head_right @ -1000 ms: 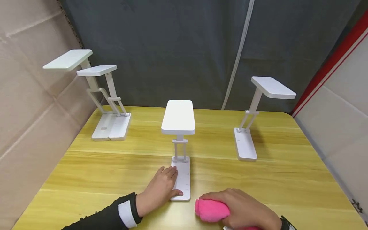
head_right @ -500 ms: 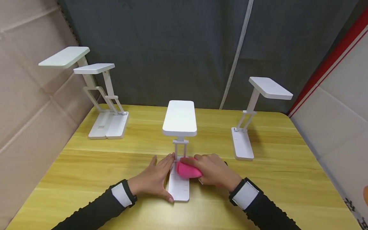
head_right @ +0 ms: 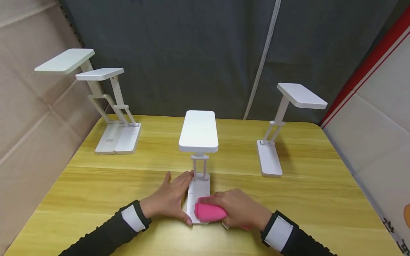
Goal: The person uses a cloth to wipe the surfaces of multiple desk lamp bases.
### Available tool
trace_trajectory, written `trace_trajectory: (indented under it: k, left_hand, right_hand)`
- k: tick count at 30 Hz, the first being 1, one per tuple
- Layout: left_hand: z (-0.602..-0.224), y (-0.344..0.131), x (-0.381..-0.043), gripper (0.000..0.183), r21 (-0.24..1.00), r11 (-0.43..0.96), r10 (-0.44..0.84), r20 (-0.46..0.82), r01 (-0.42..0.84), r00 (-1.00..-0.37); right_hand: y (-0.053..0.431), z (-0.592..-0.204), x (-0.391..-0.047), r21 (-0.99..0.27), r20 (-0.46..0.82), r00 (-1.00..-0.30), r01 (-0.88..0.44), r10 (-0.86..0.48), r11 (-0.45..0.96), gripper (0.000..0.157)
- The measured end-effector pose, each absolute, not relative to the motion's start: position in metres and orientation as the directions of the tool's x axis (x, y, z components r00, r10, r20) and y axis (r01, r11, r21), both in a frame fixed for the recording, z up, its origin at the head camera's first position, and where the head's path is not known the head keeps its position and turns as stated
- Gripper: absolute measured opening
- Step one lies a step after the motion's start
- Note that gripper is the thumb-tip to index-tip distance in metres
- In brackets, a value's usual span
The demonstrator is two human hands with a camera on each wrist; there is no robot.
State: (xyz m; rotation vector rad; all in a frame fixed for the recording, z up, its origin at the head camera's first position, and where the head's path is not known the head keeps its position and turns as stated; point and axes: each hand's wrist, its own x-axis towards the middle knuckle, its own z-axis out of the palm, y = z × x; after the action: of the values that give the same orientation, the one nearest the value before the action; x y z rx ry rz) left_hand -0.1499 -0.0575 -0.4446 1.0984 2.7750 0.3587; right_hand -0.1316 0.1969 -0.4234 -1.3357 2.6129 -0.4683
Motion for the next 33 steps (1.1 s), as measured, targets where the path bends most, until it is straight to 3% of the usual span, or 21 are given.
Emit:
trace_trajectory:
  k: [4, 6, 11, 14, 19, 23, 28, 33]
  left_hand:
    - [-0.444, -0.059, -0.15, 0.137, 0.219, 0.713, 0.689, -0.041, 0.666, -0.724]
    - [-0.443, -0.059, -0.151, 0.138, 0.206, 0.713, 0.691, -0.046, 0.67, -0.721]
    - [-0.442, -0.062, -0.151, 0.137, 0.254, 0.697, 0.703, -0.059, 0.671, -0.708]
    - [-0.444, -0.063, -0.151, 0.135, 0.301, 0.69, 0.705, -0.071, 0.658, -0.706]
    - [-0.45, -0.062, -0.151, 0.135, 0.357, 0.691, 0.696, -0.095, 0.628, -0.712]
    - [-0.446, -0.063, -0.152, 0.134, 0.353, 0.696, 0.693, -0.103, 0.625, -0.714]
    - [-0.44, -0.063, -0.153, 0.133, 0.292, 0.712, 0.689, -0.109, 0.639, -0.717]
    - [-0.44, -0.063, -0.153, 0.136, 0.204, 0.731, 0.679, -0.122, 0.651, -0.724]
  right_hand:
    - [0.199, -0.422, -0.117, -0.426, -0.031, -0.493, -0.78, -0.869, 0.458, 0.082]
    - [0.198, -0.418, -0.117, -0.448, -0.036, -0.484, -0.774, -0.875, 0.447, 0.082]
    - [0.186, -0.409, -0.14, -0.452, 0.008, -0.599, -0.716, -0.801, 0.531, 0.079]
    - [0.175, -0.412, -0.153, -0.326, 0.079, -0.647, -0.736, -0.759, 0.593, 0.076]
    - [0.162, -0.425, -0.156, -0.049, 0.237, -0.605, -0.789, -0.76, 0.613, 0.064]
    - [0.158, -0.427, -0.147, 0.02, 0.24, -0.596, -0.786, -0.766, 0.618, 0.061]
    - [0.155, -0.423, -0.126, 0.006, 0.164, -0.582, -0.807, -0.797, 0.591, 0.063]
    - [0.16, -0.414, -0.107, -0.189, 0.05, -0.56, -0.819, -0.827, 0.542, 0.068]
